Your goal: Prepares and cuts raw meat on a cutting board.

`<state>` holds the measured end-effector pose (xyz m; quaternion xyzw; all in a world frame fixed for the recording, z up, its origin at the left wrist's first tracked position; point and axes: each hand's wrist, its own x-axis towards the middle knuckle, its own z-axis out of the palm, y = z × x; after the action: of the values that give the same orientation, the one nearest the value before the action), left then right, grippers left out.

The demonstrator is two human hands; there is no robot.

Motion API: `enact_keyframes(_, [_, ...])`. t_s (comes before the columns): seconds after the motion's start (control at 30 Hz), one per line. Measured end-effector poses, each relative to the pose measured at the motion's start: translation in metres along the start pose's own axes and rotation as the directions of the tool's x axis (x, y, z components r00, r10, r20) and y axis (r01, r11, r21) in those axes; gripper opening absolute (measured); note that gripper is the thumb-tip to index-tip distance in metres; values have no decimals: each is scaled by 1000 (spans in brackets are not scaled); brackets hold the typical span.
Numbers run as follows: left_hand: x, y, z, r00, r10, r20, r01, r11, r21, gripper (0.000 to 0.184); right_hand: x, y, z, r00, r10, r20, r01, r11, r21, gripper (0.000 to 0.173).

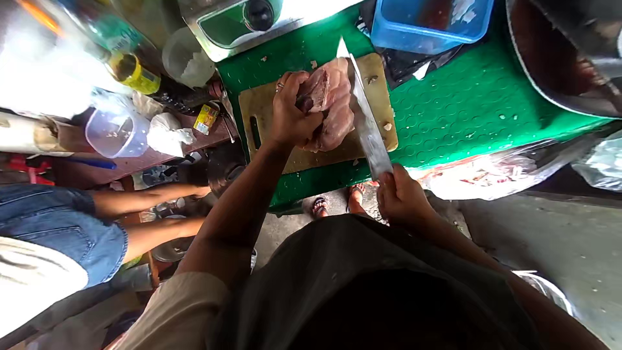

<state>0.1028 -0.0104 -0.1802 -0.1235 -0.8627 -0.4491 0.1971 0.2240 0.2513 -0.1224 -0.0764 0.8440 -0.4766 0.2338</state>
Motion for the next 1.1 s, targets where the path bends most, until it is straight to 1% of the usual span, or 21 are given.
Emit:
enact_keyframes(0.03, [0, -3, 1, 1000, 20, -6, -20, 1000, 0, 53, 13, -10, 2, 999, 28, 21, -29, 998, 55, 29])
enact_keyframes(0.1, [0, -6, 0, 999, 38, -15, -38, 999, -6, 51, 42, -20, 6, 998, 58, 7, -58, 995, 79, 32])
enact_keyframes(0.17, [1, -8, -1, 998, 55, -29, -55, 998, -11, 51, 73, -3, 12, 999, -14, -33, 17, 997, 78, 30])
enact_keyframes(0.2, [0, -8, 0, 998, 56, -39, -56, 998, -12, 52, 79, 2, 13, 998, -42, -44, 45, 996, 81, 30])
enact_keyframes(0.27, [-3, -5, 1, 998, 30, -54, -32, 998, -49, 50, 67, 8, 14, 996, -74, -48, 78, 994, 73, 31])
enact_keyframes(0.37, [-4, -1, 0, 997, -56, -55, 49, 990, -133, 53, 24, 14, 5, 997, -72, -4, 71, 997, -40, 32])
enact_keyframes(0.43, [-4, -3, 1, 997, -47, -54, 38, 986, -163, 53, -3, 16, 5, 997, -76, -22, 73, 990, -123, 30])
enact_keyframes(0.5, [-4, -6, 1, 999, 8, -42, -15, 986, -165, 50, -6, 15, 8, 998, -61, -35, 57, 991, -124, 28])
enact_keyframes(0.57, [-4, -10, 2, 998, 36, -45, -42, 987, -155, 48, 18, 17, 8, 1000, -10, 2, 10, 999, -43, 28])
enact_keyframes(0.63, [-3, -11, 2, 998, 17, -65, -28, 985, -168, 48, 54, 8, 8, 1000, -27, -4, 27, 1000, 14, 30])
enact_keyframes(0.7, [-3, -12, 2, 997, 11, -70, -23, 985, -173, 48, 88, -13, 7, 1000, 1, -5, -1, 1000, 9, 34])
enact_keyframes(0.77, [-6, -10, 3, 997, 1, -83, -16, 982, -186, 47, 98, -20, 5, 1000, 13, -6, -13, 1000, -23, 33])
enact_keyframes(0.83, [-6, -8, 5, 994, -15, -106, -10, 973, -232, 47, 79, -12, 1, 1000, 7, -7, -7, 999, -40, 34])
enact_keyframes(0.9, [-7, -9, 5, 991, -56, -121, 17, 955, -297, 52, 38, 0, -6, 1000, -4, 19, 6, 996, -90, 32])
enact_keyframes(0.97, [-10, -8, 3, 990, -101, -95, 65, 944, -322, 54, 0, 3, -11, 999, -19, 38, 25, 989, -145, 33])
enact_keyframes(1.0, [-9, -5, 2, 992, -104, -76, 76, 950, -304, 54, -9, 1, -13, 999, -26, 34, 31, 985, -172, 33])
enact_keyframes(1.03, [-9, -2, 2, 994, -93, -56, 75, 959, -274, 52, -8, 0, -13, 999, -30, 32, 36, 982, -187, 32])
enact_keyframes(1.1, [-7, 4, 2, 997, -75, -34, 67, 978, -197, 50, 17, -4, -14, 999, -15, 39, 22, 983, -181, 28])
